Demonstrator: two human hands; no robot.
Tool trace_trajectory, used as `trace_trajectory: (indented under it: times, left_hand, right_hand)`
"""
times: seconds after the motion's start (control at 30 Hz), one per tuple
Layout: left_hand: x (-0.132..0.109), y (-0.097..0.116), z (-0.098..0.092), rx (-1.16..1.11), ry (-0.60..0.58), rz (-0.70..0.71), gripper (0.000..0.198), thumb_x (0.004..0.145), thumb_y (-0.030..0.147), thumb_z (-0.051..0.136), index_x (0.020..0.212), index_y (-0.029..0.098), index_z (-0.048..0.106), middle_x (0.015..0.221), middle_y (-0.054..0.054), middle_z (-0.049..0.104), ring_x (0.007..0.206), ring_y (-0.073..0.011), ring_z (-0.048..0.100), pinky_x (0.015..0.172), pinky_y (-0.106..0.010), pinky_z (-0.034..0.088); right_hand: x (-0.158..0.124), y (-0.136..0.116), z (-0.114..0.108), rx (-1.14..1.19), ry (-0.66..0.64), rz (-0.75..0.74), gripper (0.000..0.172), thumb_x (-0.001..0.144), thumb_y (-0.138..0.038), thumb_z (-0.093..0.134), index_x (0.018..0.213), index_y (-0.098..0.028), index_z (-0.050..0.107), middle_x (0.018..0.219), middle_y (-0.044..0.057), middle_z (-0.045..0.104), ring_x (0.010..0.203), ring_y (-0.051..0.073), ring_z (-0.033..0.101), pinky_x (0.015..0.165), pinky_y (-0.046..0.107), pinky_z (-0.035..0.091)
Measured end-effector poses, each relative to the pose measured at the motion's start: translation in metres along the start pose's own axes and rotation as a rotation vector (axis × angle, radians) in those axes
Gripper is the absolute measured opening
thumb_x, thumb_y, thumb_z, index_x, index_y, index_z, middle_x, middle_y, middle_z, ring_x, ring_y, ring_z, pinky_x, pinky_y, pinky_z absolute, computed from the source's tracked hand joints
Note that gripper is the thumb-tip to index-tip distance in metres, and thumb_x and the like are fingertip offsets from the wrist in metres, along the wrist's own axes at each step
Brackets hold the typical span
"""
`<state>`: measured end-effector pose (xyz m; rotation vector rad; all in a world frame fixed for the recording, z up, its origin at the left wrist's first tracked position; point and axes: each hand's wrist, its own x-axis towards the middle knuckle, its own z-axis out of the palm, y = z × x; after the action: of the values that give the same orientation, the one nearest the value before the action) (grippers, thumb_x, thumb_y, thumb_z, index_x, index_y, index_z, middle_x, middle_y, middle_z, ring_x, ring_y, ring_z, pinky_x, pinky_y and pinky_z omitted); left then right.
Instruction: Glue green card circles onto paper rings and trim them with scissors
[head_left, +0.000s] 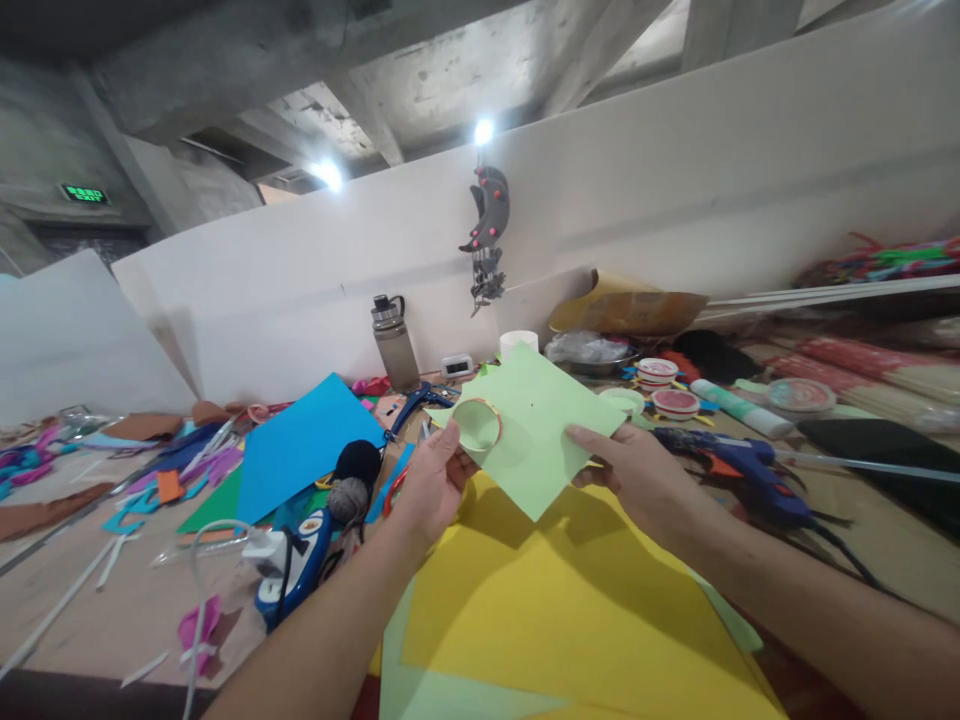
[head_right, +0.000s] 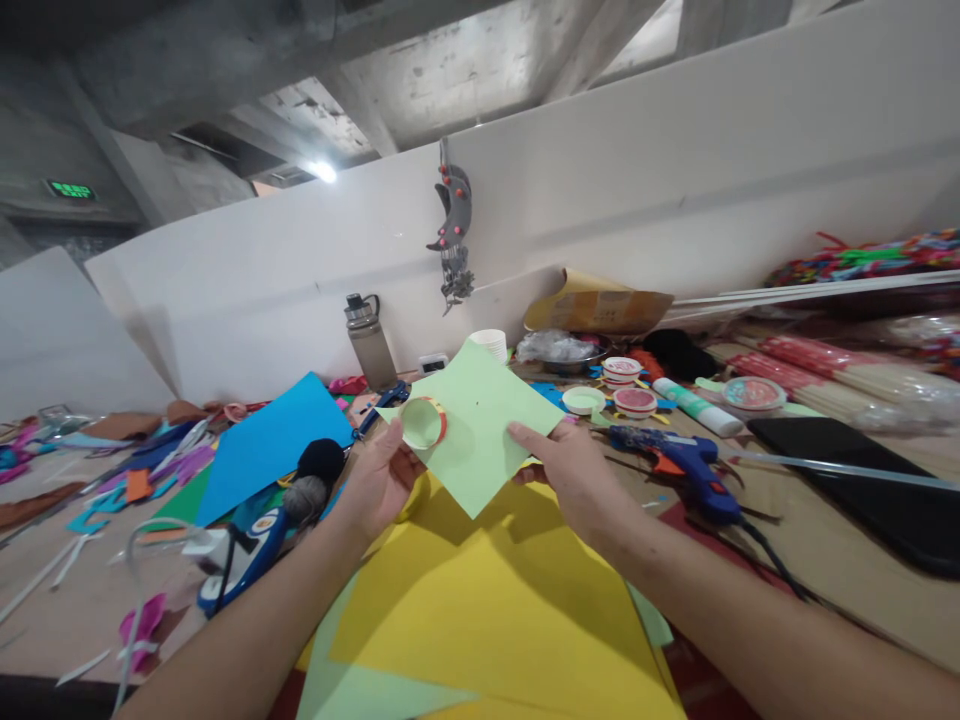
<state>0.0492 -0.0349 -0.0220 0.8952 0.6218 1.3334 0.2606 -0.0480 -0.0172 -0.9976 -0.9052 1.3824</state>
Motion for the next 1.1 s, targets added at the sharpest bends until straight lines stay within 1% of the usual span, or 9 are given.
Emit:
trace_trajectory:
  times: [0.23,0.3,0.37,0.43,0.5,0.63,0.77,0.97,1.1]
  left_hand:
    - [-0.0005,0.0027,-0.0002,0.008,-0.009,-0.044,0.033,0.084,0.039,0.068,0.104,0.012,0.070,0.095,-0.011,0.076,0.085,-0.0208,0.073,0.083,-0.030,0.057]
    - [-0.0006,0.0044,0.0004,0.015,0.007,-0.058,0.031,0.084,0.038,0.068,0.101,0.012,0.071,0.092,-0.011,0.077,0.083,-0.0209,0.073,0.082,-0.030,0.057]
    - [0.0002,0.0060,0.0006,0.014,0.029,-0.034,0.029,0.085,0.036,0.067,0.100,0.012,0.070,0.091,-0.010,0.077,0.086,-0.0216,0.073,0.083,-0.031,0.057]
    - [0.0017,0.0073,0.0002,0.006,0.061,0.003,0.028,0.087,0.035,0.065,0.102,0.012,0.070,0.093,-0.010,0.077,0.089,-0.0221,0.073,0.084,-0.030,0.057]
    - [0.0035,0.0079,-0.0007,-0.010,0.100,0.022,0.028,0.088,0.035,0.063,0.104,0.013,0.070,0.095,-0.010,0.077,0.090,-0.0215,0.073,0.084,-0.030,0.057]
    - [0.0055,0.0078,-0.0018,-0.034,0.148,0.007,0.027,0.089,0.032,0.063,0.106,0.013,0.070,0.099,-0.009,0.076,0.086,-0.0203,0.073,0.079,-0.029,0.059]
    - [0.0046,0.0075,-0.0004,-0.035,0.130,-0.018,0.026,0.087,0.032,0.065,0.105,0.013,0.070,0.098,-0.009,0.077,0.083,-0.0201,0.073,0.075,-0.027,0.060]
    - [0.0029,0.0090,0.0024,-0.021,0.126,-0.033,0.027,0.087,0.032,0.065,0.105,0.012,0.071,0.093,-0.009,0.077,0.079,-0.0188,0.073,0.071,-0.026,0.060]
    - [0.0026,0.0089,0.0025,-0.003,0.135,-0.038,0.025,0.087,0.031,0.066,0.103,0.013,0.071,0.093,-0.008,0.077,0.077,-0.0180,0.073,0.070,-0.025,0.059]
  right_hand:
    - [-0.0013,-0.0057,-0.0009,0.101,0.011,0.049,0.012,0.077,-0.026,0.069,0.089,-0.028,0.071,0.092,0.003,0.077,0.067,0.019,0.069,0.061,0.030,0.057]
    - [-0.0020,-0.0066,-0.0012,0.067,0.025,0.058,0.014,0.076,-0.026,0.071,0.090,-0.027,0.072,0.089,0.003,0.077,0.066,0.019,0.069,0.059,0.030,0.057]
    - [-0.0022,-0.0062,-0.0019,-0.027,0.031,0.049,0.017,0.075,-0.026,0.072,0.092,-0.025,0.072,0.084,0.004,0.077,0.062,0.017,0.067,0.051,0.025,0.052]
    - [-0.0021,-0.0050,-0.0028,-0.120,-0.011,0.046,0.019,0.074,-0.027,0.073,0.092,-0.022,0.072,0.082,0.004,0.077,0.059,0.014,0.065,0.045,0.021,0.046]
    - [-0.0020,-0.0037,-0.0033,-0.172,-0.074,0.067,0.019,0.074,-0.028,0.072,0.091,-0.019,0.073,0.083,0.005,0.077,0.059,0.013,0.065,0.044,0.019,0.044]
    - [-0.0025,-0.0022,-0.0025,-0.126,-0.130,0.107,0.025,0.071,-0.030,0.075,0.094,-0.021,0.072,0.090,0.007,0.078,0.065,0.019,0.070,0.053,0.027,0.054]
    - [-0.0029,-0.0025,-0.0018,-0.041,-0.152,0.135,0.030,0.069,-0.031,0.076,0.098,-0.023,0.071,0.092,0.006,0.078,0.070,0.022,0.073,0.067,0.034,0.059]
    - [-0.0044,-0.0037,-0.0007,-0.054,-0.152,0.137,0.036,0.069,-0.029,0.076,0.103,-0.019,0.071,0.090,0.007,0.078,0.070,0.024,0.074,0.068,0.036,0.059]
    - [-0.0059,-0.0066,0.0012,-0.014,-0.092,0.176,0.032,0.072,-0.024,0.074,0.103,-0.021,0.070,0.086,0.006,0.079,0.063,0.021,0.073,0.060,0.032,0.059]
